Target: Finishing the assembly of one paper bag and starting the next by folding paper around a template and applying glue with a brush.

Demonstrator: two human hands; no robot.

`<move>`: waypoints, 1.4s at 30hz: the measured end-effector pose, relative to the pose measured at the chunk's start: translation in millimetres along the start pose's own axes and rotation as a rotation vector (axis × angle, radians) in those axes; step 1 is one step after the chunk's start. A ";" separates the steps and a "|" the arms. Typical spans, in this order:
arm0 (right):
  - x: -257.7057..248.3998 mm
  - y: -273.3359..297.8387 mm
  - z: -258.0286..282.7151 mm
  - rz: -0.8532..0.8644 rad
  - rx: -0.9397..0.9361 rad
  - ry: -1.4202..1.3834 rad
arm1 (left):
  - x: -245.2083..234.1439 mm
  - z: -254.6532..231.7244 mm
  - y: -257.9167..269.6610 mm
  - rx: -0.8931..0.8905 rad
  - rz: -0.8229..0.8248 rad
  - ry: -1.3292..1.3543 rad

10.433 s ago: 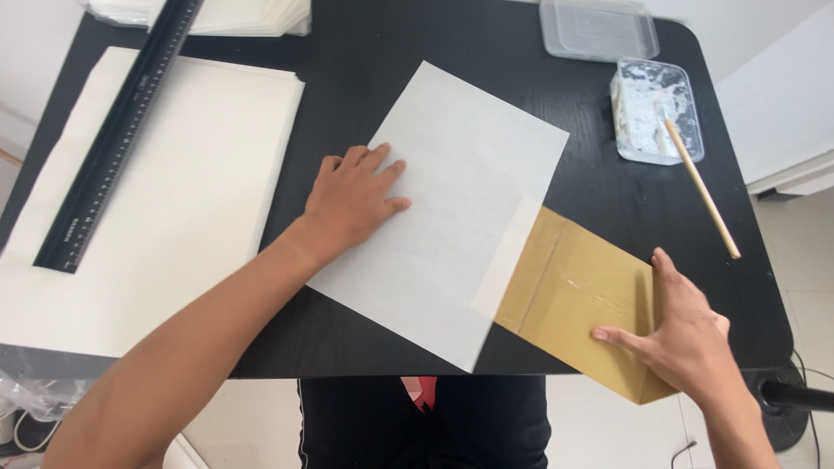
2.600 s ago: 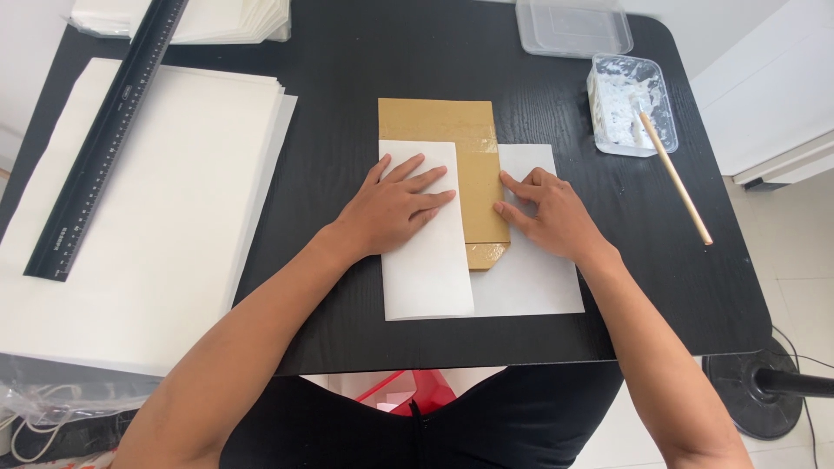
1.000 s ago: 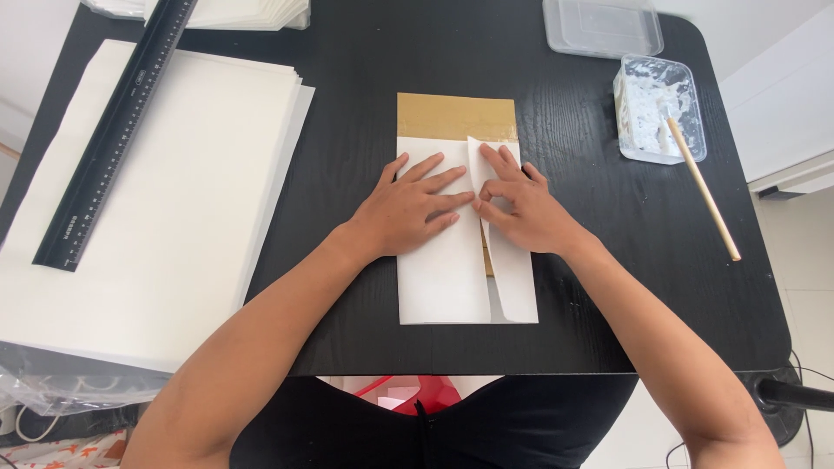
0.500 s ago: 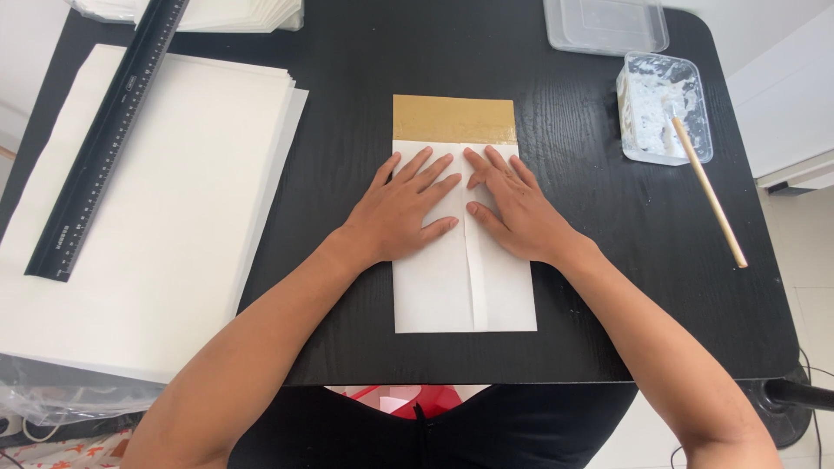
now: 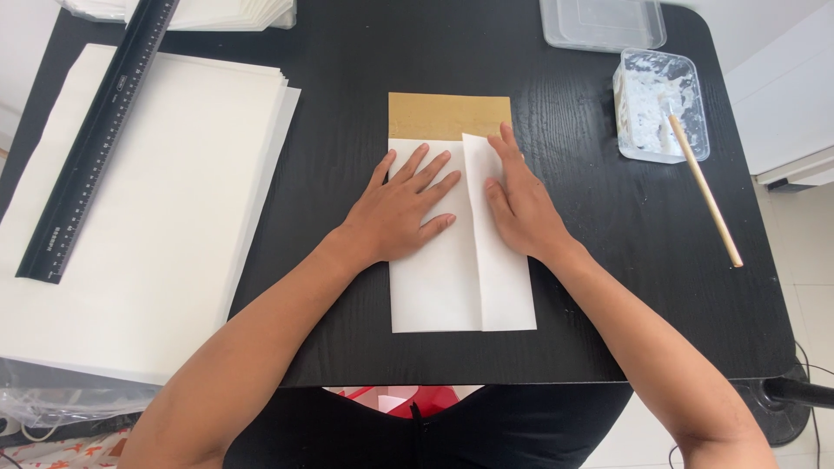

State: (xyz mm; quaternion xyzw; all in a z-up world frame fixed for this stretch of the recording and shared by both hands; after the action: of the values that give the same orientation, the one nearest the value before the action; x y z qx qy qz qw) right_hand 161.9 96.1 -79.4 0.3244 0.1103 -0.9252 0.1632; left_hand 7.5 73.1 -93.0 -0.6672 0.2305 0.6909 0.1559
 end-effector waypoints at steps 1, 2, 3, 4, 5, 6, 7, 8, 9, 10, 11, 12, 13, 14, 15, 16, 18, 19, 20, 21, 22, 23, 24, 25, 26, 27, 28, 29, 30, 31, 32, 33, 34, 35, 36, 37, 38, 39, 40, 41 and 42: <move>2.1 -0.9 0.3 0.015 -0.001 0.032 | -0.5 -0.8 -0.5 0.001 -0.006 -0.003; 4.3 -1.6 0.5 0.032 0.000 0.063 | -0.9 -1.5 -0.9 0.002 -0.011 -0.005; 5.5 -1.2 1.1 0.033 0.001 0.063 | -0.6 -2.1 -0.9 0.002 -0.010 -0.004; 8.5 -1.3 2.3 0.054 -0.006 0.103 | -0.3 -1.9 -1.0 0.000 -0.008 -0.007; 11.6 -1.1 3.6 0.075 -0.014 0.143 | 0.0 -1.8 -1.0 -0.002 -0.005 -0.010; 12.6 -1.9 2.2 0.074 -0.014 0.144 | -0.2 -2.1 -1.0 -0.002 -0.006 -0.010; 14.4 -2.5 -1.2 0.088 0.009 0.172 | -0.7 -2.5 -1.0 -0.002 -0.011 -0.010; 15.8 -3.1 -4.7 0.101 0.032 0.201 | -1.5 -3.0 -1.5 -0.001 -0.016 -0.011; 16.6 -3.2 -5.7 0.099 0.032 0.201 | -1.3 -3.5 -1.7 0.001 -0.017 -0.011; 18.9 -2.9 -6.2 0.113 0.026 0.217 | -1.2 -4.0 -1.6 0.001 -0.020 -0.018; 21.0 -2.6 -6.6 0.127 0.020 0.234 | -1.3 -4.5 -1.5 0.002 -0.023 -0.024; 21.8 -2.7 -6.1 0.125 0.019 0.234 | -0.8 -4.5 -1.7 0.002 -0.024 -0.026; 24.0 -2.7 -4.9 0.145 0.009 0.277 | -0.8 -4.4 -1.9 0.001 -0.026 -0.017; 25.1 -4.6 -3.3 0.160 -0.005 0.322 | -2.3 -3.1 -3.6 0.000 -0.032 -0.012; 25.4 -3.3 -1.9 0.153 -0.009 0.324 | -0.1 -3.6 -2.8 0.001 -0.038 -0.018; 26.5 -3.1 -1.1 0.165 -0.004 0.323 | 0.2 -2.7 -2.8 -0.005 -0.056 0.018; 26.7 -3.6 -0.3 0.172 -0.004 0.324 | 0.9 -1.1 -3.5 -0.011 -0.079 0.047; 27.7 -4.1 -1.2 0.187 -0.003 0.341 | -0.3 -0.2 -3.9 -0.012 -0.109 0.066; 30.1 -2.4 -2.8 0.207 0.001 0.358 | 0.2 -0.6 -2.6 -0.013 -0.135 0.088; 28.9 -1.5 -1.0 0.206 -0.001 0.358 | 2.5 0.2 -2.2 -0.014 -0.136 0.087; 28.5 -1.6 0.7 0.207 -0.003 0.367 | 2.5 2.5 -1.4 -0.018 -0.166 0.122; 27.9 -1.9 2.4 0.208 -0.005 0.376 | 2.4 5.1 -0.7 -0.021 -0.196 0.157; 27.1 -2.7 3.0 0.204 -0.012 0.376 | 2.7 9.7 0.0 -0.024 -0.201 0.151; 26.8 -3.6 2.7 0.209 -0.013 0.385 | 3.0 13.5 0.5 -0.017 -0.205 0.149; 27.5 -0.5 0.8 0.219 -0.006 0.392 | 5.9 14.5 2.3 -0.007 -0.202 0.153; 27.8 -0.4 0.5 0.219 -0.005 0.390 | -0.5 16.4 7.8 -0.007 -0.200 0.152; 27.8 -0.6 0.3 0.216 -0.009 0.398 | -4.6 17.3 12.7 0.003 -0.168 0.126; 28.2 -0.9 0.2 0.213 -0.013 0.405 | -8.4 18.5 17.7 0.012 -0.136 0.100; 28.3 -1.2 -2.3 0.217 -0.013 0.403 | -8.7 21.9 22.4 0.010 -0.133 0.101; 28.5 -1.7 -4.2 0.216 -0.021 0.418 | -6.3 22.3 27.0 0.040 -0.097 0.036; 29.2 -2.8 -5.7 0.217 -0.032 0.433 | -3.8 23.5 32.1 0.069 -0.061 -0.030; 29.0 -2.1 -2.6 0.222 -0.034 0.430 | -2.9 26.2 40.9 0.064 -0.058 -0.028; 28.2 -1.1 -0.1 0.221 -0.029 0.422 | -2.5 23.8 49.8 0.119 -0.064 -0.068; 27.2 -0.2 2.3 0.219 -0.023 0.413 | -2.1 21.3 58.8 0.175 -0.070 -0.108; 27.1 -0.8 2.2 0.219 -0.023 0.410 | -0.9 23.1 66.9 0.175 -0.067 -0.109; 26.9 -1.4 1.9 0.217 -0.024 0.414 | -0.9 21.6 75.8 0.217 -0.082 -0.106; 27.4 -0.5 1.2 0.216 -0.022 0.417 | 0.0 19.3 85.6 0.259 -0.094 -0.101; 28.9 0.3 0.5 0.217 -0.020 0.413 | 0.9 16.5 94.4 0.260 -0.090 -0.100; 28.6 -0.3 0.4 0.213 -0.020 0.411 | -3.2 9.7 103.6 0.320 -0.140 -0.083; 28.2 -1.0 0.4 0.209 -0.020 0.409 | -7.6 3.4 113.3 0.379 -0.190 -0.065; 28.0 -1.2 0.8 0.208 -0.018 0.410 | -10.6 -2.6 120.5 0.381 -0.191 -0.065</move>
State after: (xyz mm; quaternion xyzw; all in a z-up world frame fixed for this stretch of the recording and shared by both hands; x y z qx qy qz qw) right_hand 140.3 90.4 -96.5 0.5136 0.1156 -0.8172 0.2347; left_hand -52.7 -29.1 -69.2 -0.6218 0.2876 0.6381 0.3514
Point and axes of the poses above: each hand's wrist, its own y-axis away from the middle knuckle, its own x-axis out of the palm, z = x × y, the point moved 8 cm from there along -y, towards the middle knuckle, and after that the axes turned 13 degrees about -y, right-handed, at the moved point
